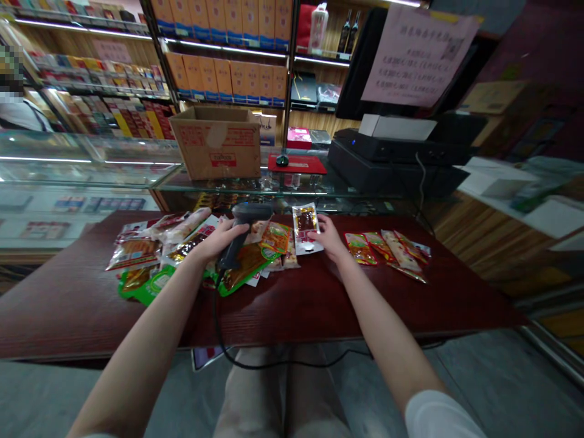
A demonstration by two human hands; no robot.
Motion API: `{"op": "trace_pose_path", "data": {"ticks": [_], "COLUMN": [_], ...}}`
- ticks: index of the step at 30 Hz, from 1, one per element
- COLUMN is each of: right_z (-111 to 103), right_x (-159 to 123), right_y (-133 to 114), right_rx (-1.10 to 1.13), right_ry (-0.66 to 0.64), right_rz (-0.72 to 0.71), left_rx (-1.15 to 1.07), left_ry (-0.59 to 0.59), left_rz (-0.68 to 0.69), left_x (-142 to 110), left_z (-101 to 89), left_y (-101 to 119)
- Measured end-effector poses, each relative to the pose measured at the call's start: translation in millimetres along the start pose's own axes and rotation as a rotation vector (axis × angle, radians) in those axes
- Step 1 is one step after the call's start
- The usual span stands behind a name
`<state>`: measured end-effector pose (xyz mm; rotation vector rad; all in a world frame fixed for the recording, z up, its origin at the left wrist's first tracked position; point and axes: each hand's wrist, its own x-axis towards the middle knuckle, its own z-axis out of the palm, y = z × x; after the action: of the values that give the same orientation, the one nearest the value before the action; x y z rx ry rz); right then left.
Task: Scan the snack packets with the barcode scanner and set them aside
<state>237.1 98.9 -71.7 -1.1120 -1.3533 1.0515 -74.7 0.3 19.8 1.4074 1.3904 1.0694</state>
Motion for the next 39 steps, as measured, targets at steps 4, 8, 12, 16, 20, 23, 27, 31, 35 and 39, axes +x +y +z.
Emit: {"op": "trace_pose_path", "data": {"ticks": [4,8,12,16,20,23,27,31,35,39], "right_z": [-44.4,-82.0,-99.7,-102.3,-97.9,-92.0,-84.1,-81.2,-86.7,-105.6], "right_x": [0.6,-10.9,-19.5,-21.9,-28.4,-35.2,-40.8,-40.8,-35.7,-28.8], "right_y": [-17.7,-30.3,-27.8,-29.2,-38.3,-44.5,-49.6,-49.6,-44.2,-37.0], "right_rx": [0.119,0.052,0.011,0.017,0.022,0.011,-0.002,-0.01,-0.052,-0.338], "right_ry": [0.075,0.057,0.113,0.064,-0.065,-0.141,-0.174,-0.164,-0.133,0.136], "right_rz": [-0.026,-0.051,-0.061,-0.048,0.029,0.044,0.012,0.009,-0.013,-0.088], "left_rx": [-0.158,-0.288,-0.303,-0.295,-0.279,-0.256,-0.252,-0.21,-0.199,-0.122], "left_ry": [-0.007,-0.268,-0.356,-0.355,-0.357,-0.366,-0.398,-0.394,-0.307,-0.128], "left_rz": [0.048,0.044,-0.001,-0.016,0.004,-0.007,0.014,0.02,0.019,0.068], "left_x": [1.3,8.9,13.3,12.6,8.2,4.4,1.0,0.2,-0.1,1.8], "left_z": [16.9,49.0,76.8,86.7,87.6,89.2,92.6,92.6,82.4,55.6], "left_y": [18.9,27.7,18.5,4.5,1.8,4.8,6.2,4.3,7.5,13.0]}}
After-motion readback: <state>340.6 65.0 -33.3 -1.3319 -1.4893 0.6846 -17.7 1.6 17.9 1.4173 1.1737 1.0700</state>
